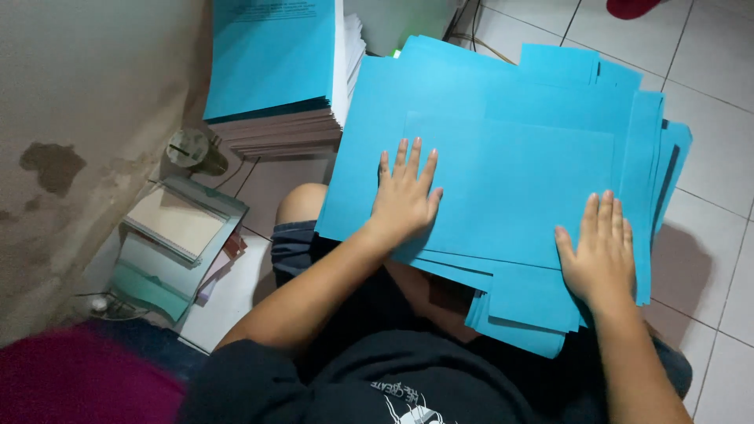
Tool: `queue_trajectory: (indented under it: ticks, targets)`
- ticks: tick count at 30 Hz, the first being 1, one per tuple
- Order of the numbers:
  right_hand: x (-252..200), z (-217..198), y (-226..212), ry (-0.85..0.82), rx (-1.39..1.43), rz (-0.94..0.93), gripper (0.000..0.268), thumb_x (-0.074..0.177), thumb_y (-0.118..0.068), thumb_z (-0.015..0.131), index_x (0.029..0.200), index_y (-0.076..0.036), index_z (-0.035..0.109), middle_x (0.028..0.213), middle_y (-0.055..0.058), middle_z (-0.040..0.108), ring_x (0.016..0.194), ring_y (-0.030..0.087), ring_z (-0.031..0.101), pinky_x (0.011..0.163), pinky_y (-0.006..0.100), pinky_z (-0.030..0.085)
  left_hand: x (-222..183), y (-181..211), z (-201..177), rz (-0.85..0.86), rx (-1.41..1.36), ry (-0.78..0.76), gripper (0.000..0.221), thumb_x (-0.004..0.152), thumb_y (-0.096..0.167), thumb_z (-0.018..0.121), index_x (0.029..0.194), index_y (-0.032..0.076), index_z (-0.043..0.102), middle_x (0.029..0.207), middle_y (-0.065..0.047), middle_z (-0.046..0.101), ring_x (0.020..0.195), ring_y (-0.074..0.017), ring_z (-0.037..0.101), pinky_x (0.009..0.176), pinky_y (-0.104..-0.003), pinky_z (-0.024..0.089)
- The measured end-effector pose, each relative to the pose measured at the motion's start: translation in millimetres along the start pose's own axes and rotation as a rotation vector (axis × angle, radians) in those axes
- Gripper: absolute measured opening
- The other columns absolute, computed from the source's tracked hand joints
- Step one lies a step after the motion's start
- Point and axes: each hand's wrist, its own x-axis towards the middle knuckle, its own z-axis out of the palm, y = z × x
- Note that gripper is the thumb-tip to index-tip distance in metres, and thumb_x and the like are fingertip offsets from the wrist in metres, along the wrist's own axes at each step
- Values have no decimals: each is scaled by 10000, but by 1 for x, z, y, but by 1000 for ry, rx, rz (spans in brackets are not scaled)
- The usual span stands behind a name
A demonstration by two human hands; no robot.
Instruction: Folding blue cardstock sheets into folders manually on the floor.
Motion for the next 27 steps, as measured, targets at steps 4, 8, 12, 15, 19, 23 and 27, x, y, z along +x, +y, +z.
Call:
queue_trajectory:
  ticks: [4, 8, 12, 15, 19, 23, 27]
  targets:
    - [-24, 6, 4, -29, 0, 78, 860, 1007, -547, 264, 1631, 4, 46, 1722, 189, 5, 1592, 306, 0, 1266, 468, 16, -55, 11, -15, 109, -45, 3, 713, 1031, 547, 441, 1628, 184, 295, 1697, -214, 180, 1565, -436, 187, 1201, -687, 184]
    - [-34, 9, -3, -1, 14, 140, 824, 1027, -516, 298, 1634, 9, 109, 1701, 258, 81, 1577, 381, 72, 1247, 524, 102, -74, 14, -26, 137, -129, 20, 753, 1011, 623, 443, 1629, 215, 308, 1694, -224, 198, 1567, -441, 189, 1216, -658, 180]
    - [-38, -5, -14, -64, 14, 182, 829, 1017, -551, 286, 1644, -46, 88, 1712, 220, 45, 1585, 344, 41, 1254, 499, 89, -90, 17, -33, 255, -37, 18, 930, 937, 779, 483, 1637, 200, 286, 1695, -242, 156, 1577, -431, 152, 1222, -689, 132]
    - [-37, -10, -10, -82, 49, 196, 842, 1000, -565, 322, 1647, -74, 99, 1717, 206, 36, 1586, 343, 41, 1250, 504, 101, -97, 17, -44, 388, 40, -92, 1263, 695, 819, 778, 1624, 136, 263, 1661, -288, 206, 1538, -475, 213, 1189, -658, 239]
    - [-50, -41, -14, -28, 368, 253, 764, 1009, -574, 284, 1626, -125, 257, 1709, 154, 156, 1571, 322, 130, 1231, 505, 139, -99, 14, -48, 409, 49, -287, 730, 864, 123, 707, 1529, 56, 414, 1577, -313, 362, 1441, -468, 394, 1094, -599, 398]
    - [-78, -82, -47, 431, 888, -13, 1030, 989, -741, 105, 1567, 103, 232, 1627, 387, 203, 1522, 507, 198, 1225, 569, 160, -107, 4, -69, 405, -59, -270, 619, 894, 42, 625, 1493, 45, 470, 1526, -257, 476, 1407, -441, 460, 1070, -560, 427]
    - [-74, -46, -24, 801, 955, -200, 852, 1124, -665, 242, 1491, 99, 332, 1544, 457, 303, 1483, 582, 281, 1199, 582, 269, -103, -9, -99, 351, -271, -163, 522, 958, 207, 631, 1443, 52, 513, 1468, -223, 561, 1350, -425, 533, 1019, -537, 460]
